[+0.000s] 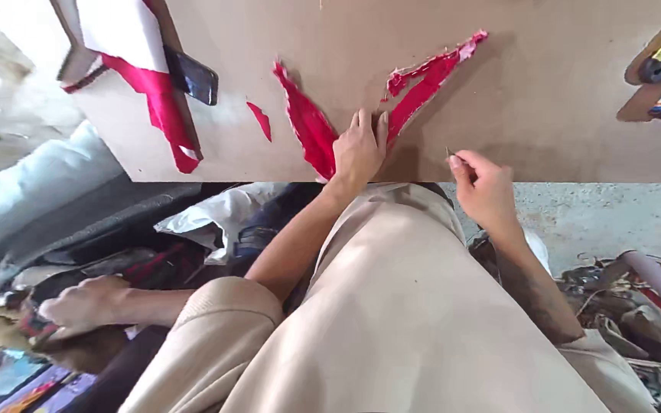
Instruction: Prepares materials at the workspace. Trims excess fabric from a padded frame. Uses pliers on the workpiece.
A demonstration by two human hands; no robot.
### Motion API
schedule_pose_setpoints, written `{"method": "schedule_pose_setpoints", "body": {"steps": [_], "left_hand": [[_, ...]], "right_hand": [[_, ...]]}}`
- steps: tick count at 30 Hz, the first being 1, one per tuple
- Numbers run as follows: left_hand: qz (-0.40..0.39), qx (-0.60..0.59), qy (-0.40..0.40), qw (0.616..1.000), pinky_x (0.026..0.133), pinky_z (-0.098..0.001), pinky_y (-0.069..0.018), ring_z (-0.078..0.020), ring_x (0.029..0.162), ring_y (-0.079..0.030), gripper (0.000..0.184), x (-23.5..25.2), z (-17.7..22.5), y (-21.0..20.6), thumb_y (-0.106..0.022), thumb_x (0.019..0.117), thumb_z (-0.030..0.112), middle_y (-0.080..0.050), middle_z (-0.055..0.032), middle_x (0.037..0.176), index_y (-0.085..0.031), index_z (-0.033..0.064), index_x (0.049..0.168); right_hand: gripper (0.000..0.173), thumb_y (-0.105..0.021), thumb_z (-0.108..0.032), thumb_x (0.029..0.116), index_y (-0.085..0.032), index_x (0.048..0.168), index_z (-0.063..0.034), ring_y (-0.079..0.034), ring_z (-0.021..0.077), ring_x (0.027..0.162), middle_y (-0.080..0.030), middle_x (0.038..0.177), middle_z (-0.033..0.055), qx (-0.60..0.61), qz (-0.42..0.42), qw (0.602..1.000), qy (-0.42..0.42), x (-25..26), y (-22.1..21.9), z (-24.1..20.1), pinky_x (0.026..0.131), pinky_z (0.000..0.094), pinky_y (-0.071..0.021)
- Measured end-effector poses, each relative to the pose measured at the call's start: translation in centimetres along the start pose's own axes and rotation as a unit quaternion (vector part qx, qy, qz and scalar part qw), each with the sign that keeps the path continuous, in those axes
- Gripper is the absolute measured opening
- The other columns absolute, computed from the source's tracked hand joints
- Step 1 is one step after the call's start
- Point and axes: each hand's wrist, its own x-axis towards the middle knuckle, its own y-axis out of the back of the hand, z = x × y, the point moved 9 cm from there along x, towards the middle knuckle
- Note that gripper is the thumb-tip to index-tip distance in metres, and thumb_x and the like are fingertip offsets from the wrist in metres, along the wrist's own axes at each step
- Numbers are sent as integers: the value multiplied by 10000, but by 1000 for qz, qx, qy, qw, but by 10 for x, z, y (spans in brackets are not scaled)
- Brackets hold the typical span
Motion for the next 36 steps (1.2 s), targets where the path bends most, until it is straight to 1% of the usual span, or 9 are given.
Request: {"method": "schedule_pose_setpoints", "body": {"steps": [3,7,10,15,18,20,28,33,36], "left_hand": [[78,-48,-89,992,874,-447,-567,-261,1039,-671,446,11,15,10,-461,1065,428,-679,-131,1150,-661,68,1235],[78,-129,-230,961,1217,-548,-262,-265,1450,-427,409,56,29,6,-360,1101,274,-579,-41,1472,-589,151,1417],[68,-174,-264,946,1251,-558,-145,-207,1494,-379,441,60,32,1,-306,1114,230,-569,29,1502,-579,157,1451],[20,-264,-221,939,1282,-589,-32,-244,1534,-306,488,53,35,-5,-345,1109,290,-513,-75,1543,-470,60,1521],[-22,-228,-255,939,1285,-602,-22,-304,1574,-186,1061,43,34,-11,-695,875,628,-332,-146,1650,-243,11,1611],[-19,-195,-266,944,1300,-564,-33,-310,1578,-169,1274,40,32,-19,-870,676,555,-310,-132,1662,-195,38,1624],[32,-161,-297,941,1287,-574,-85,-327,1550,-262,1107,39,34,-30,-745,754,525,-398,-174,1609,-259,-20,1586],[24,-164,-296,941,1295,-544,-90,-311,1568,-214,1134,41,34,-25,-804,693,445,-353,-143,1643,-261,-2,1582],[18,-169,-288,942,1301,-524,-83,-290,1569,-215,1150,41,35,-24,-819,656,421,-360,-118,1642,-270,19,1582]], "right_hand": [[302,-511,-356,1079,-721,1152,-153,-580,205,520,-635,695,64,11,7,1000,21,21,-10,-11,452,438,-491],[347,-479,-387,1075,-750,1193,-206,-683,259,688,-715,790,74,-56,7,997,48,67,-29,-23,595,521,-529],[357,-451,-424,1080,-749,1167,-248,-681,279,690,-705,779,74,-110,-5,992,59,83,-27,-29,576,532,-496],[360,-437,-404,1086,-736,1239,-277,-705,302,753,-736,849,89,-146,-47,986,71,88,-20,-33,615,559,-505],[363,-440,-395,1086,-734,1262,-275,-720,317,801,-750,885,98,-155,-75,982,77,91,-20,-34,655,580,-521],[354,-442,-381,1081,-755,1146,-229,-703,327,772,-722,818,105,-187,-79,976,82,92,-23,-38,629,568,-501],[304,-445,-258,1032,-662,968,-55,-675,450,695,-642,722,207,-317,-114,935,113,103,-41,-41,558,597,-474],[314,-499,-240,1035,-701,841,-98,-650,258,629,-648,669,84,-151,-58,972,170,110,-40,-30,563,488,-477],[292,-480,-236,1017,-689,884,-82,-653,341,603,-625,641,130,-241,-57,945,214,108,-39,-40,516,526,-457]]}}
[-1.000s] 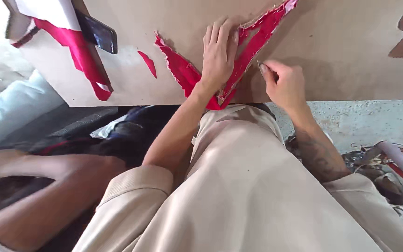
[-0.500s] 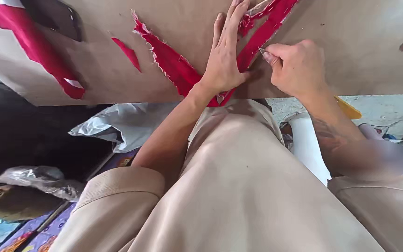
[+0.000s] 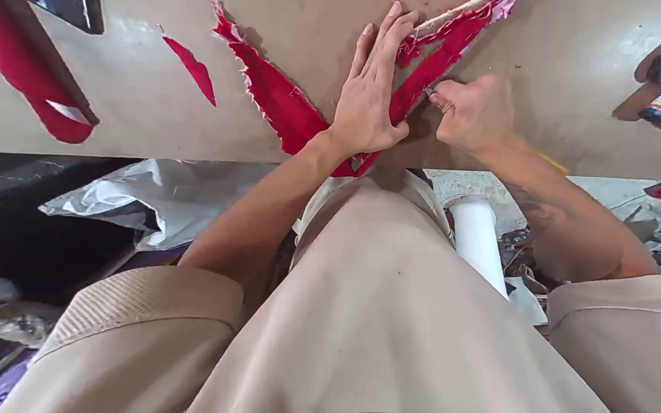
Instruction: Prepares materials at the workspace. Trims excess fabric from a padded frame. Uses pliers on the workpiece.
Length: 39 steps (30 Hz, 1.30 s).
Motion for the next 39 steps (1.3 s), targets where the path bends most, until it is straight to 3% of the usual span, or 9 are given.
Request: {"method": "schedule_pose_setpoints", "body": {"steps": [7,12,21,25,29,33,35,37,39], "left_hand": [[-5,-3,0,1000,1309,-510,-56,-240,1588,-152,1209,-1,-2,-1,-816,652,457,-286,-86,1682,-212,54,1619],[-21,-116,-9,993,1310,-484,-122,-290,1577,-186,1223,-4,-4,10,-880,582,266,-318,-63,1670,-242,77,1608],[-51,-158,-13,986,1309,-471,-156,-304,1578,-180,1226,-8,-8,10,-887,578,244,-294,-97,1676,-241,69,1606],[-84,-253,70,961,1121,-383,-489,-193,1414,-473,1260,-15,-15,19,-890,558,154,-430,-120,1553,-188,130,1605],[-116,-269,79,953,1120,-375,-484,-185,1401,-480,1265,-15,-13,22,-895,562,110,-426,-116,1551,-182,147,1606],[-132,-279,86,947,1111,-360,-494,-158,1399,-479,1274,-12,-8,27,-894,551,121,-427,-95,1551,-185,172,1608],[-123,-312,75,939,1125,-333,-483,-156,1406,-468,1253,-11,-5,34,-891,559,99,-416,-107,1555,-200,146,1603],[-128,-337,61,931,1122,-322,-485,-155,1404,-468,1236,-10,-4,42,-888,558,100,-421,-104,1549,-220,134,1598],[-136,-354,49,924,1139,-313,-468,-146,1409,-460,1237,-6,-3,50,-893,557,102,-428,-90,1549,-228,125,1599]], "right_hand": [[284,-557,-175,1043,-732,839,-86,-491,22,507,-604,641,-36,303,-72,946,-88,7,-12,15,484,236,-415],[256,-515,-207,1000,-724,922,-81,-653,345,559,-628,614,134,-28,55,997,42,-7,11,-19,484,529,-463],[305,-538,-179,1049,-705,810,-90,-509,54,513,-589,621,-29,297,21,947,-119,-13,-17,-7,486,265,-426],[303,-551,-216,1016,-717,795,-94,-623,188,535,-635,599,48,116,88,987,-70,-7,10,-33,496,402,-470],[375,-480,-193,1087,-609,755,-77,-414,49,377,-565,591,-24,507,-86,834,-200,-5,-24,-18,334,220,-360],[316,-545,-165,1015,-671,743,-66,-541,109,507,-606,607,16,267,19,953,-144,-5,9,-29,498,332,-432],[390,-458,-155,1084,-600,730,-71,-408,59,392,-518,549,-14,484,-32,854,-186,-4,-3,-30,366,224,-346],[437,-359,-229,1101,-571,738,-109,-382,37,330,-456,478,-46,749,-121,620,-199,-10,-24,-47,310,216,-346],[418,-383,-233,1102,-621,796,-77,-417,41,342,-485,481,-43,772,-89,608,-162,-10,-21,-53,322,226,-366]]}}
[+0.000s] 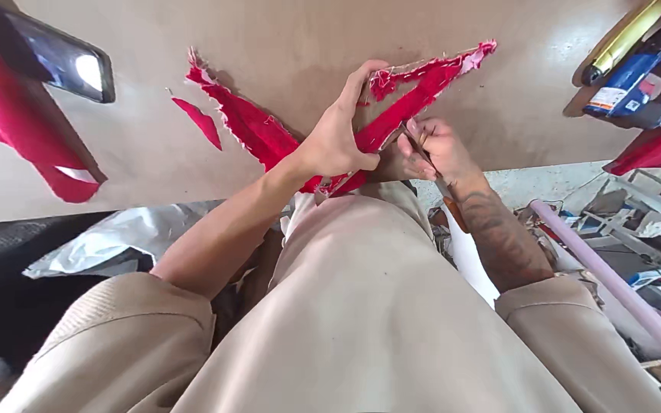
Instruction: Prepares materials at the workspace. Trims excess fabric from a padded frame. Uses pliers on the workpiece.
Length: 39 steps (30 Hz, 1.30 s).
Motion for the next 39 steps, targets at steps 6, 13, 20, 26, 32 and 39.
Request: {"method": "schedule_pose_setpoints", "body": {"steps": [6,13,20,26,32,39], "left_hand": [[-22,-140,44,989,1018,-291,-571,-146,1269,-594,1285,0,4,-8,-869,556,-55,-482,-94,1494,-163,118,1616],[-84,-235,92,964,651,-423,-677,-301,900,-738,1296,-13,7,-21,-795,563,-172,-590,-157,1322,-126,198,1609],[-4,-146,81,986,797,-411,-669,-244,1027,-708,1266,-20,17,-4,-847,570,-80,-531,-125,1407,-165,183,1604],[-34,-112,25,993,903,-369,-631,-193,1146,-657,1249,-34,56,-19,-859,619,-27,-480,-94,1480,-135,172,1617],[-14,25,-58,998,1106,-347,-504,-185,1407,-465,1244,-31,89,-17,-873,596,44,-393,-118,1562,-147,63,1606],[-18,190,-19,981,1287,-516,-147,-215,1520,-315,1204,3,10,-26,-918,579,292,-400,-117,1600,-296,64,1585]], "right_hand": [[359,-478,-227,1097,-610,814,-51,-448,91,397,-543,592,32,-358,223,888,185,-31,-6,-28,341,232,-374],[398,-439,-246,1104,-566,761,-88,-394,89,349,-487,535,14,-205,127,961,139,-33,-11,-14,309,227,-339],[232,-564,-205,1058,-728,1111,-51,-529,97,495,-637,694,36,-538,269,772,207,-89,-25,-62,435,289,-451],[234,-578,-181,1053,-739,1169,-58,-494,62,476,-626,678,22,-520,257,785,217,-105,-39,-76,415,235,-401],[223,-581,-176,1051,-751,1161,-80,-523,59,506,-642,695,20,-532,254,774,229,-116,-44,-82,441,244,-419],[292,-527,-284,1080,-739,1234,-157,-619,217,566,-688,745,81,-572,284,761,117,-97,-13,-50,507,432,-480]]}}
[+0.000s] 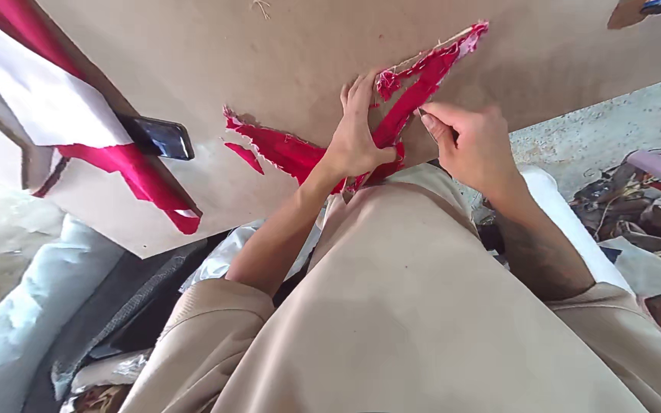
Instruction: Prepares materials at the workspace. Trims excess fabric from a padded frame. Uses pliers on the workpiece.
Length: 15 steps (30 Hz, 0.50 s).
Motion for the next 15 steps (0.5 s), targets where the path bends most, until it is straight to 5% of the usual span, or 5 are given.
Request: {"method": "schedule_pose_setpoints", "body": {"steps": [3,5,6,9,15], "left_hand": [[28,165,-22,986,1227,-701,60,-257,1596,-95,1151,14,-21,-13,-833,635,481,-247,-73,1699,-330,69,1585],[25,230,-23,973,1238,-677,74,-252,1601,-55,1249,17,-20,-20,-786,695,495,-153,-113,1720,-116,35,1643],[26,241,-33,970,1250,-659,61,-249,1599,-82,1256,17,-17,-23,-786,729,502,-156,-129,1718,-73,23,1644],[17,232,-56,971,1267,-642,-1,-222,1588,-157,1102,19,-17,-32,-811,761,479,-257,-67,1698,-250,84,1623],[43,191,-58,979,1274,-630,-12,-215,1556,-267,1071,22,-23,-31,-855,690,411,-409,-58,1624,-356,58,1569]], "right_hand": [[348,-472,-355,1085,-749,1217,-192,-693,241,732,-736,847,69,-23,4,999,-46,16,-28,42,649,508,-541],[350,-478,-363,1084,-747,1223,-187,-706,228,766,-746,889,69,3,4,998,-61,17,-39,59,668,503,-557],[346,-482,-367,1083,-749,1219,-193,-708,221,768,-749,893,63,13,5,998,-65,18,-43,64,671,496,-560],[339,-480,-374,1082,-756,1169,-198,-691,232,726,-728,830,63,18,9,997,-68,22,-53,69,636,500,-535],[338,-476,-347,1084,-751,1165,-166,-691,254,708,-718,798,80,21,24,998,-58,24,-57,75,610,504,-524]]}}
